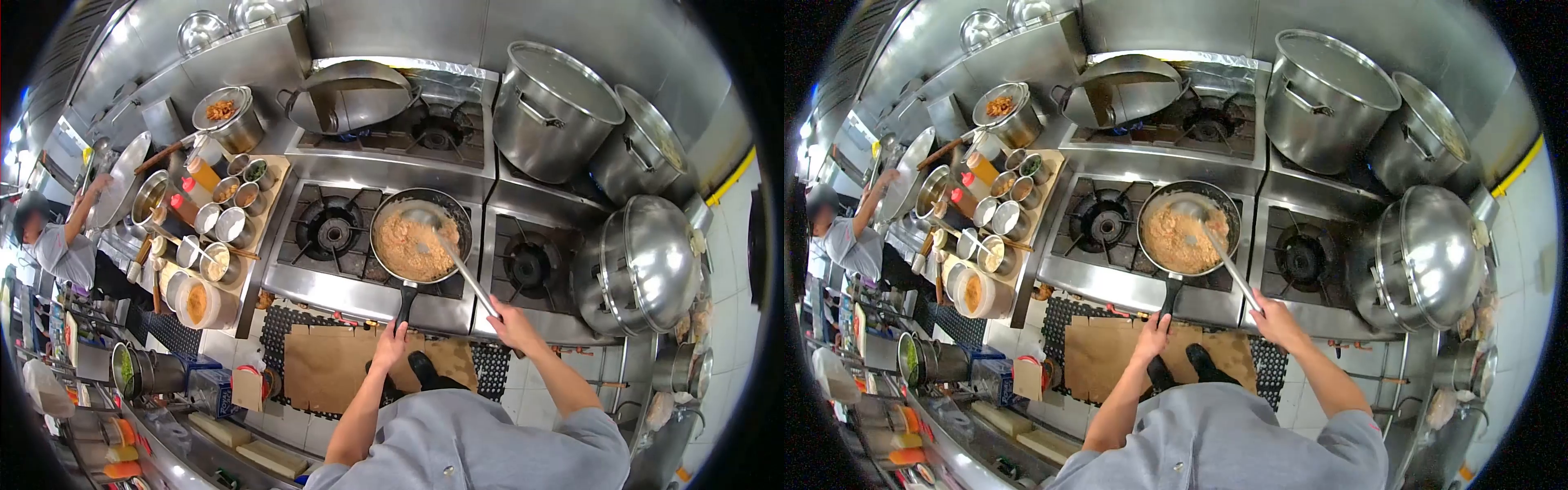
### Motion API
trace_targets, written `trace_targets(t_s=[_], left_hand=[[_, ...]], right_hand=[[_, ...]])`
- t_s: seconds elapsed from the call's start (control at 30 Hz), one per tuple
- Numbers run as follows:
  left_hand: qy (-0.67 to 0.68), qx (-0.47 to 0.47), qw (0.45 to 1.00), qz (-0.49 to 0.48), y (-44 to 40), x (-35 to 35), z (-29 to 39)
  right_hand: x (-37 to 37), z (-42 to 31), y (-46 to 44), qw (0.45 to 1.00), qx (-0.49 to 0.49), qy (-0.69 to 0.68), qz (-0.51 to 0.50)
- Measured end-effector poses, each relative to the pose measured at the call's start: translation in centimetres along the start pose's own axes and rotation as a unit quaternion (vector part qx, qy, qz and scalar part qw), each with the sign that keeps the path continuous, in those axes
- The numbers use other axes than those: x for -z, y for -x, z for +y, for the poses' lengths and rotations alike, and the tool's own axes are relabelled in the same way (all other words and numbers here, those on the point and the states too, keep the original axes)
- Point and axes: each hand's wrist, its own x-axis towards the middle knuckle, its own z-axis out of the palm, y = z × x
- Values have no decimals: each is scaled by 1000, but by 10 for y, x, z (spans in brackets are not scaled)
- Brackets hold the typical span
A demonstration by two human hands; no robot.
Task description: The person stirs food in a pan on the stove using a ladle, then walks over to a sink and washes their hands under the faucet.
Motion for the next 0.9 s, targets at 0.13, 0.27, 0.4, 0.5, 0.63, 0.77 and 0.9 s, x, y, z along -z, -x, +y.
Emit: trace_targets(t_s=[0.13,0.27,0.4,0.5,0.63,0.77,0.9], left_hand=[[-3,-4,1000,7,4,0,2],[17,-43,999,20,-4,-4,-11],[16,-21,1000,1,-1,0,-1],[22,-15,1000,-5,-2,-4,-4],[44,0,999,-6,2,-1,2],[22,-21,1000,7,-5,-5,-7],[24,-8,1000,-13,-3,-2,0]], right_hand=[[10,30,9,993,102,-54,38],[16,17,-27,998,51,5,23],[3,23,-46,994,94,47,-9],[27,17,-20,990,128,20,-45],[68,-10,33,992,94,-20,-78],[88,-59,45,948,-231,-72,-209],[56,-28,29,991,-83,16,-102]])
